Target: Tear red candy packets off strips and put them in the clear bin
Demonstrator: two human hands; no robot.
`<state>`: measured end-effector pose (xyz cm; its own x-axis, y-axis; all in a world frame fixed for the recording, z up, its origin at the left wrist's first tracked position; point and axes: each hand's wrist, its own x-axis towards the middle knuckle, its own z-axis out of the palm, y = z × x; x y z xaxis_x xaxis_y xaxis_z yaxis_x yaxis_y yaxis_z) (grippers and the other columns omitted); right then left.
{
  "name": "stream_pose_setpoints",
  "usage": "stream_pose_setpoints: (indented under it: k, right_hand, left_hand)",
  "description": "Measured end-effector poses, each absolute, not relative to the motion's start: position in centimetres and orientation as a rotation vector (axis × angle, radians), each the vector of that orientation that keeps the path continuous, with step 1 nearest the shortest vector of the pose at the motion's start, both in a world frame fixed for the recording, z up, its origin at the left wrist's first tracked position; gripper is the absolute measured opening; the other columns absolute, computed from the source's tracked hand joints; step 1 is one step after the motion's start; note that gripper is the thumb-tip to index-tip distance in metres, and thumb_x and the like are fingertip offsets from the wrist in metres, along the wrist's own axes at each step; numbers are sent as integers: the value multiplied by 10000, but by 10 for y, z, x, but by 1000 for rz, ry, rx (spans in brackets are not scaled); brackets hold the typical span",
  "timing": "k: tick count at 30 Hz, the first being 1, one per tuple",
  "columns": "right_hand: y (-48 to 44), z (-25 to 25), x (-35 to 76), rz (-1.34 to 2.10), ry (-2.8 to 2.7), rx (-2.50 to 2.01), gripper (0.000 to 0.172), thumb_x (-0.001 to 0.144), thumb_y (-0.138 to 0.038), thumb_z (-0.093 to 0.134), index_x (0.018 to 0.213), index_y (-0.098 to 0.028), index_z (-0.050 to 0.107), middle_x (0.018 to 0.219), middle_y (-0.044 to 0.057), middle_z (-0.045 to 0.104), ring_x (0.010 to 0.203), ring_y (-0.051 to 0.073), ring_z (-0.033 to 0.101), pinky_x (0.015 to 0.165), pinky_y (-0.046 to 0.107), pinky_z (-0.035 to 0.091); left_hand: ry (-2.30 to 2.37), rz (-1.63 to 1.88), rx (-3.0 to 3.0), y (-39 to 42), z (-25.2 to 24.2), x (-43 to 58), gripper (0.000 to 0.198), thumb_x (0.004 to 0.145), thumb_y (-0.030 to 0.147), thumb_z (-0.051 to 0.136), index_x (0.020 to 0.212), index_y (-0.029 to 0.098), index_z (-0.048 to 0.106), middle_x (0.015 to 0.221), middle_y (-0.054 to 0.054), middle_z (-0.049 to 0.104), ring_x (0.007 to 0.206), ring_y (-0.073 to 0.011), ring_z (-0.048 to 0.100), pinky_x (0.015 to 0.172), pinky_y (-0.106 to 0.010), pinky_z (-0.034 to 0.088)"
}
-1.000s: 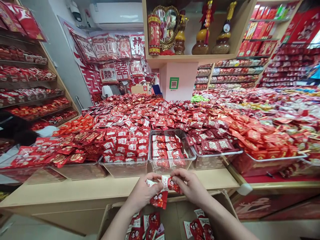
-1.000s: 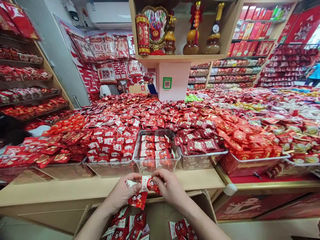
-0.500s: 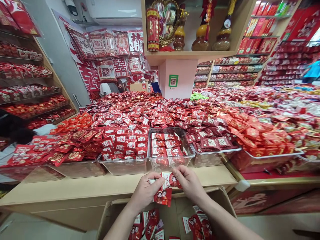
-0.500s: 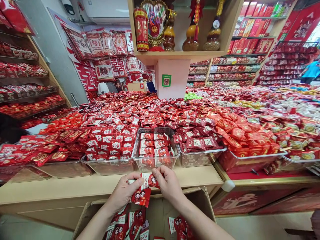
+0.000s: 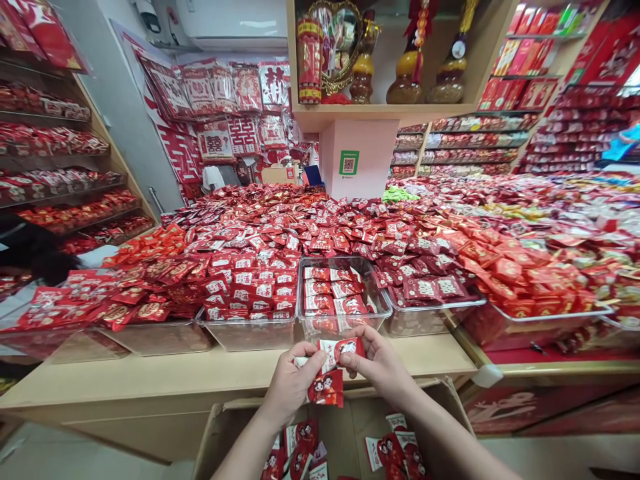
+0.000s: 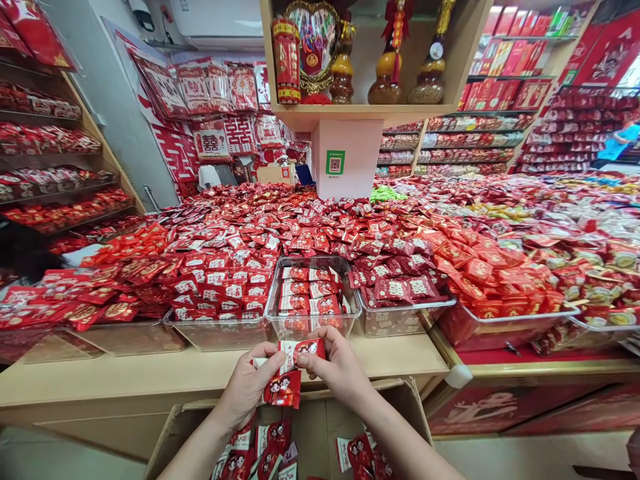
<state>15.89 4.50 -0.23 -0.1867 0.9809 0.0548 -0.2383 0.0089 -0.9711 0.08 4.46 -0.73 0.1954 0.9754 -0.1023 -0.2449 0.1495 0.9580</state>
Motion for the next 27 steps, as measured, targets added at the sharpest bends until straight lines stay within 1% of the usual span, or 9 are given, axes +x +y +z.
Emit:
stream_pose_setpoints:
  k: [4,9,11,15,18,20,22,24,27]
  right_hand:
    - [44,2,160,1480,-1138,-908,383,573,-357,696,787,-176,435,622,-36,538,506,76,481,471,210,403]
    - [39,9,162,1484,-1153,-945,337,589,-375,683,693,-164,443,567,-23,549,514,92,503,478,220,407]
    - [44,17,166,1412,-1183,-981,324,597,-384,673,678,-163,450,577,-12,561,525,100,509,464,217,393]
    - [81,41,180,1113,-1203,-1071,281,630,-378,641,706,-160,481,632,-6,580,550,91,507,467,200,368]
    - [123,50,182,1063,-1281,-1151,235,632,-314,638,716,-156,485,635,-11,580,557,92,523,494,204,390]
    - [148,47,176,1108,-1351,-1291,207,627,-224,636,736,-154,474,567,-33,550,504,86,511,465,199,383]
    - [165,40,165,1122,-1436,-1458,227,616,-145,629,783,-150,475,485,-71,489,430,72,474,424,187,359]
    - [174,32,154,1099,-1520,-1583,257,616,-113,618,833,-143,484,443,-94,439,380,59,435,398,179,336]
    - [180,23,143,1065,-1621,-1653,289,620,-108,614,879,-135,489,453,-91,444,368,56,425,388,175,318]
  left_hand:
    - [937,1126,989,44,-8,1,170,665,298,638,657,158,542,513,62,548,444,-48,440,455,-143,356]
    - [919,1149,976,44,-10,0,197,666,324,632,683,154,534,540,48,555,460,-58,456,470,-159,373]
    - [919,1156,970,46,-12,0,206,671,339,624,698,159,528,543,49,545,465,-63,461,473,-165,375]
    - [942,1165,979,48,-15,-1,196,682,343,612,706,168,527,556,51,533,492,-67,474,491,-164,371]
    - [954,1148,1010,48,-16,0,185,671,326,627,685,162,543,561,47,536,500,-66,469,495,-159,362]
    - [968,1133,1044,48,-16,0,189,668,329,628,675,158,547,551,49,528,494,-66,456,486,-157,353]
    - [995,1119,1092,47,-15,-1,203,670,344,621,673,156,545,549,48,520,499,-71,450,486,-162,349]
    - [1020,1107,1139,47,-14,-1,219,677,362,609,675,153,541,557,44,517,513,-78,452,496,-169,351]
    - [1031,1093,1173,47,-13,-2,229,688,375,592,678,154,534,550,45,506,508,-80,444,502,-176,348]
